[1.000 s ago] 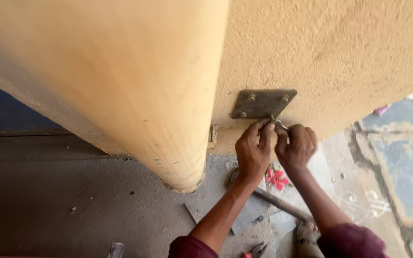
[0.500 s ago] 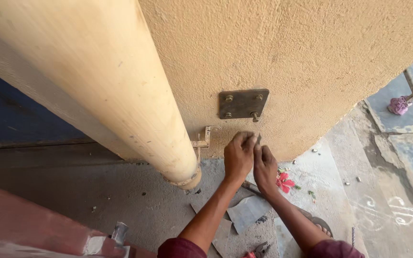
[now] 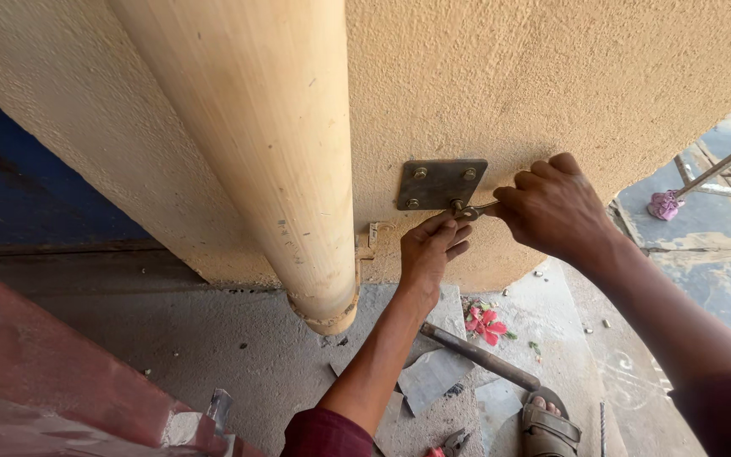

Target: The person uses a wrench to tighten bolts on a metal bracket that secures a vertical pipe to an exterior wall. The person repeatedly adjusts the wrench and repositions hands to tighten each bolt in sequence.

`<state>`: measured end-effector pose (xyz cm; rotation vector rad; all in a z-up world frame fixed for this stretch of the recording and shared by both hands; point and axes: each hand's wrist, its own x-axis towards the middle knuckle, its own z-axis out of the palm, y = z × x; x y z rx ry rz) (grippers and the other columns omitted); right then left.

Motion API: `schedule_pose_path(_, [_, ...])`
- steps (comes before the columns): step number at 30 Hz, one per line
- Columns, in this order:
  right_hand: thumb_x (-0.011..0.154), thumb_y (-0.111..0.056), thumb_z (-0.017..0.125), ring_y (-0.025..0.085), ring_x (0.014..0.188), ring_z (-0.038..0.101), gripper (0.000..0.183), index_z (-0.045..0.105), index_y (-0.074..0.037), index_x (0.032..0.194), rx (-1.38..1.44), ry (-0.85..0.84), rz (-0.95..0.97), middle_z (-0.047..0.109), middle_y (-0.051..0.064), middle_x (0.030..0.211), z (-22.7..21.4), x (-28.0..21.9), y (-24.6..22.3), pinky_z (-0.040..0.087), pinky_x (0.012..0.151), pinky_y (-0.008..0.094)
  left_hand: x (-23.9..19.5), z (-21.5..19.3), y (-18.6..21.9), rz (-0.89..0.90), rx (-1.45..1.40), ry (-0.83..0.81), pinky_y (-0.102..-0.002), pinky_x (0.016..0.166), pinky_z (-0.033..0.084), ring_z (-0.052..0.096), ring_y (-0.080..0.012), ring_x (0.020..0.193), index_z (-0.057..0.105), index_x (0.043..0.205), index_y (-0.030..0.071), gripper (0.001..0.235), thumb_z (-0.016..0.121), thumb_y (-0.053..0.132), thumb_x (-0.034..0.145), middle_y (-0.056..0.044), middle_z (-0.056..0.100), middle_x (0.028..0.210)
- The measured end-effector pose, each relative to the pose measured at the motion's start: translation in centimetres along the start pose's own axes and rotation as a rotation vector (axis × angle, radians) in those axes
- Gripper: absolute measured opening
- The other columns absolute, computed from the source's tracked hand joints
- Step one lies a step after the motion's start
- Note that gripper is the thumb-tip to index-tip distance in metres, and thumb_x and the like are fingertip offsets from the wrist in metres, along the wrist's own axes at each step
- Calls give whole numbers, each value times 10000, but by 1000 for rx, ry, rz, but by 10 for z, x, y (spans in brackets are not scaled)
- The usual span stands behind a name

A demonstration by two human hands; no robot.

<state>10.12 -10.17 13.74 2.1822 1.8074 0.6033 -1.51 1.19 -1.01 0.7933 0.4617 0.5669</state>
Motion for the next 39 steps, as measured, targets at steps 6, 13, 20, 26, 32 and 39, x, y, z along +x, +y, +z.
schedule_pose_path(6, [971,-463,615,165,693,569,349,748,-176,824,-69,4,-38,637,-13,678,-21,18,-19,392,793,335,2,2,-1,-20,-87,10,-337,860,625,745,-215,1012,705,1225,-1,261,639,113,1000,-113,765,1106])
schedule_pose_path(13, [928,-427,642,173,725,587,297,752,-183,801,-24,41,-23,636,-1,654,-18,9,-8,393,796,358,3,3,-8,45,-54,20,-300,758,640,754,-193,914,722,1185,-2,250,701,86,952,-118,771,1044])
schedule_pose_path(20, [947,-427,642,161,702,568,324,744,-158,799,-86,-21,-44,648,-3,685,-8,14,-8,392,777,340,2,5,-8,109,19,-8,-284,728,621,741,-166,881,732,1171,-12,231,723,95,966,-103,762,1008])
schedule_pose_path(26, [968,-434,617,153,637,546,354,727,-145,797,-118,15,-42,653,-1,663,-10,16,-8,407,788,328,4,11,-4,110,108,33,-292,698,628,760,-165,853,731,1117,-9,227,712,146,951,-87,777,958])
schedule_pose_path(32, [972,-459,581,154,617,572,389,710,-138,794,-75,-72,-63,662,7,668,-11,16,-10,436,701,332,9,4,-14,136,80,-30,-271,711,620,754,-153,870,727,1150,-4,240,674,165,989,-85,772,993])
schedule_pose_path(39, [992,-478,533,148,615,635,409,712,-142,842,-112,-266,-48,674,-2,707,-17,28,-16,500,712,320,-1,-1,-12,359,470,74,-272,692,602,761,-148,816,747,1135,10,253,665,212,1007,-91,782,896])
